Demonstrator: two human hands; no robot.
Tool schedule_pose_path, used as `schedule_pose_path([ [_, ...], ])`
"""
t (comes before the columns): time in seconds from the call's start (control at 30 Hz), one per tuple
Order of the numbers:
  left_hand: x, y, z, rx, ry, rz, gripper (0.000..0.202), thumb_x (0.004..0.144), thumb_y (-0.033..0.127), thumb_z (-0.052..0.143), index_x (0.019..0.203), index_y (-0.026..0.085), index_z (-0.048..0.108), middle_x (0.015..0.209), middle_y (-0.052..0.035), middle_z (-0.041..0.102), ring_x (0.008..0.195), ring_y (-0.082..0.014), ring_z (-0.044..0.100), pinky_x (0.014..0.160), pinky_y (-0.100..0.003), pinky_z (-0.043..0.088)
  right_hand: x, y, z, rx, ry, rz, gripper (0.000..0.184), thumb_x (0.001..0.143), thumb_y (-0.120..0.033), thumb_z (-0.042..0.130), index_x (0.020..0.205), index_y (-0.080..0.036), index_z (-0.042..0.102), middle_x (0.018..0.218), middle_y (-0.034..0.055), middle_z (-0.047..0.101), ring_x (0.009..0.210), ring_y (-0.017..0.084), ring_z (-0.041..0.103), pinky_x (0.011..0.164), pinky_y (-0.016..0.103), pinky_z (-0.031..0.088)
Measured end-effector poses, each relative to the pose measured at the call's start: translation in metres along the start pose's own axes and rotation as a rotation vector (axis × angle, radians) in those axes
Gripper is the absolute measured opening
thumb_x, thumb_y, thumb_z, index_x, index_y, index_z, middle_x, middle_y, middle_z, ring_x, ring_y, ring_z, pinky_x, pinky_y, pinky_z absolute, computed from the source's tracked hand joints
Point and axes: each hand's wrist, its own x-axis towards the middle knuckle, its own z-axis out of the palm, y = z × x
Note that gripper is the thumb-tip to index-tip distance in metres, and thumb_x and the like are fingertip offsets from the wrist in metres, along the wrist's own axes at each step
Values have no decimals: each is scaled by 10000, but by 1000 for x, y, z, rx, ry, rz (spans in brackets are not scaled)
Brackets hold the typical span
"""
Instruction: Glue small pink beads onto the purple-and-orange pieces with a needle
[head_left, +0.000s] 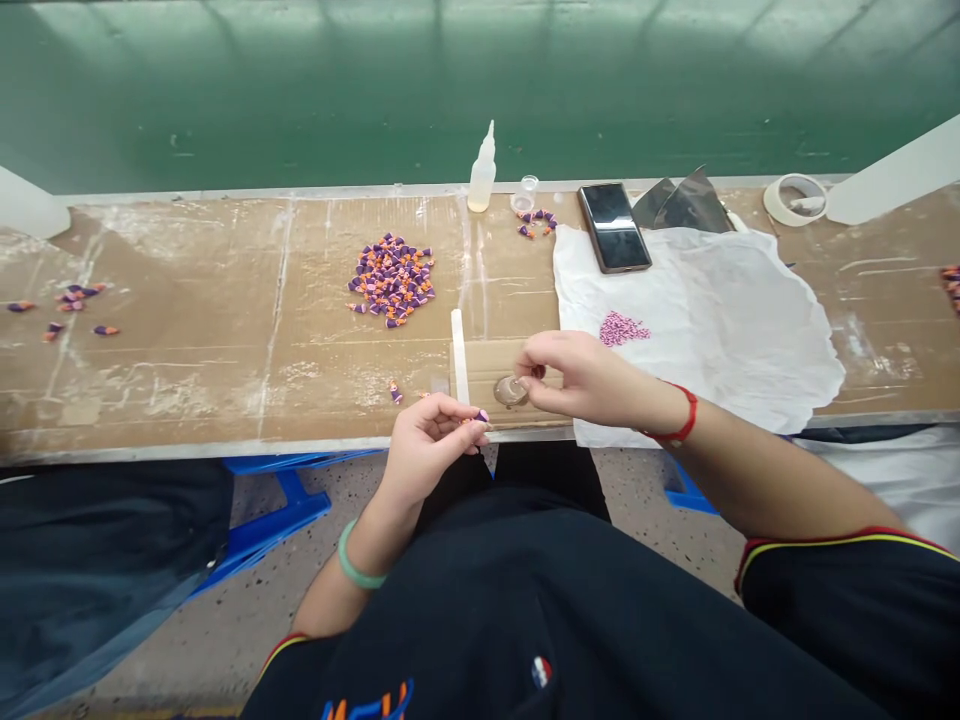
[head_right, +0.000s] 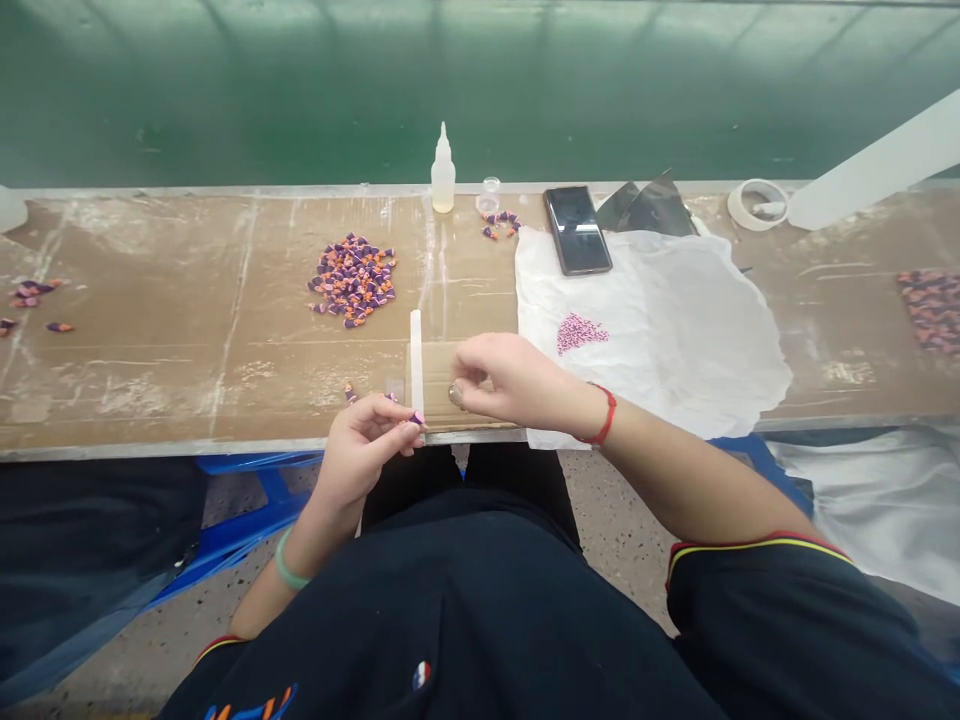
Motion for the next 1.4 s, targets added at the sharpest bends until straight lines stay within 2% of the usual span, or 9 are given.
schedule_pose_path([
  [0.1,-3,8,7,-86,4,52,354,644,412,911,735,152,688,720,-41,765,547,-140,711,503,-215,586,-4,-17,-1,473,19,185,117,913,-206,566,799,-184,551,798,43,692,754,163,672,678,265,526],
  [0.17,-6,14,12,-123,-14,102,322,662,383,911,736,158,693,727,-34,772,542,-136,714,498,-207,591,-7,-28,1,727,17,244,130,944,-238,575,828,-186,549,914,78,733,882,189,713,786,307,581],
  [0.27,-9,23,19,-127,-36,158,304,679,370,908,729,163,691,733,-27,774,543,-138,720,503,-212,604,-12,-38,4,873,10,262,171,957,-282,611,832,-189,540,944,87,737,883,192,710,804,331,598],
  [0.43,-13,26,25,-86,-44,189,312,685,393,902,737,170,690,745,-25,771,558,-153,730,533,-243,630,-17,-45,3,818,23,255,173,930,-270,634,811,-184,541,856,58,707,782,167,672,695,272,569],
  [0.73,-20,29,27,-54,-30,212,254,699,338,903,755,181,712,742,-13,762,577,-150,740,569,-242,640,-21,-50,1,677,62,163,85,903,-182,574,818,-182,568,806,36,692,741,148,656,637,231,535],
  [1.03,-21,31,29,-26,-16,206,254,676,342,913,738,181,726,745,-20,772,572,-151,734,572,-253,643,-22,-53,-3,518,83,81,92,883,-155,557,797,-189,565,784,10,705,699,130,670,604,198,512],
  [1.4,-21,25,32,-139,22,254,165,688,268,910,756,200,776,716,-1,789,559,-114,735,530,-152,605,-21,-59,4,230,238,-78,135,885,-99,492,804,-205,509,741,-15,680,613,100,626,570,184,458],
])
